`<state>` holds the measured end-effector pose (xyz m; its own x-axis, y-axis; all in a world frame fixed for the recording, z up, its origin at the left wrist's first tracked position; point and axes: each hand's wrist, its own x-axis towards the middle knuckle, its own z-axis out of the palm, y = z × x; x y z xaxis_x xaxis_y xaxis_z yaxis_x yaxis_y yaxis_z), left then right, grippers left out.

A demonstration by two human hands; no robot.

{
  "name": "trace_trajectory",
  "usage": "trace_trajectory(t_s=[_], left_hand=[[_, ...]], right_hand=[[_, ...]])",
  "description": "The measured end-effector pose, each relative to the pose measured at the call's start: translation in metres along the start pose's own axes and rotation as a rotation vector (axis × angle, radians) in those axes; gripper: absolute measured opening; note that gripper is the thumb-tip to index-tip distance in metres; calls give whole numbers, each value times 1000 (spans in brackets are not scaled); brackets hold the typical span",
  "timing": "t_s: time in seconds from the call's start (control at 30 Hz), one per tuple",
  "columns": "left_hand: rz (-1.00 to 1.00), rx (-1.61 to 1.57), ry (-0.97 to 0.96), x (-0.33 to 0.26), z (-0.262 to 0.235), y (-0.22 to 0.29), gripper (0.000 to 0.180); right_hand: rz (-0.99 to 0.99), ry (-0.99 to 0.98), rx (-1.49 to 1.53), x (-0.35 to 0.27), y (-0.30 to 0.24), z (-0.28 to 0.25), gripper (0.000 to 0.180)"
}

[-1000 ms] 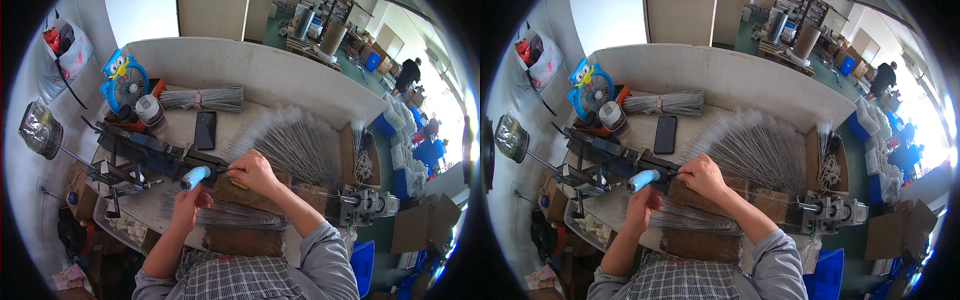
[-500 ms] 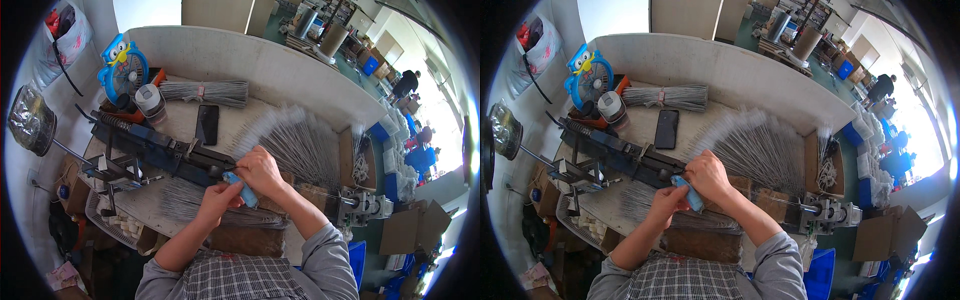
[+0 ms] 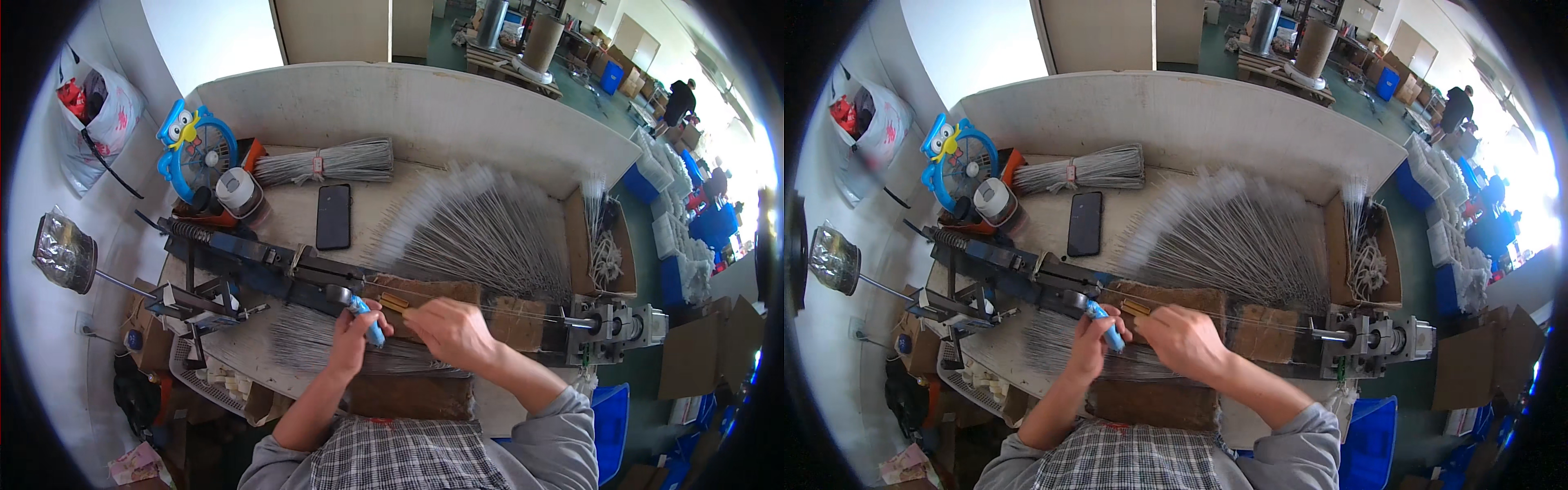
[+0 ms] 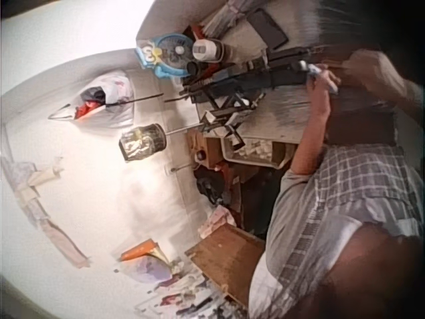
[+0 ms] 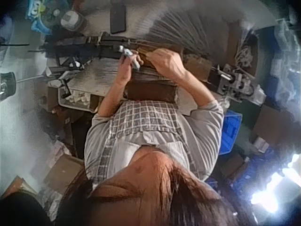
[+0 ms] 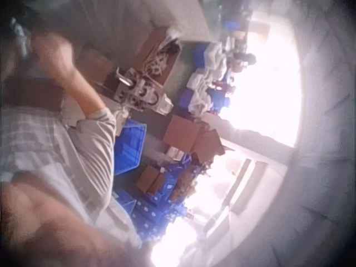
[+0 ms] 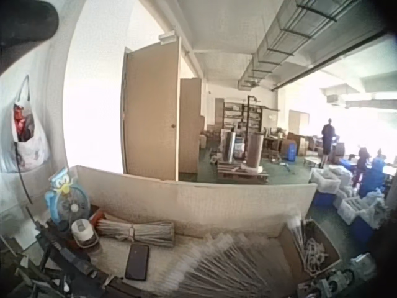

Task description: The person manufactures twisted wire brushes by placing metal wires and bristles into a twisting machine, operating the machine to twist them together, and removing the completed brushes.

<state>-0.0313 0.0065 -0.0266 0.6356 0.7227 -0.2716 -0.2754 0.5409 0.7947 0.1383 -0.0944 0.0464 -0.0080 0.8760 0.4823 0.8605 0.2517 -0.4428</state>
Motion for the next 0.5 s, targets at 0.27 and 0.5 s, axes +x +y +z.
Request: trace_trajectory(t_s=[0.27,0.5], left_hand=[[152,1072,-17,9,-25,14,27],[31,63,472,-28,-104,62,19]], right_hand=[[89,-92,-127,1,34,59,21],[161,-186,59,-4,16,34,21]])
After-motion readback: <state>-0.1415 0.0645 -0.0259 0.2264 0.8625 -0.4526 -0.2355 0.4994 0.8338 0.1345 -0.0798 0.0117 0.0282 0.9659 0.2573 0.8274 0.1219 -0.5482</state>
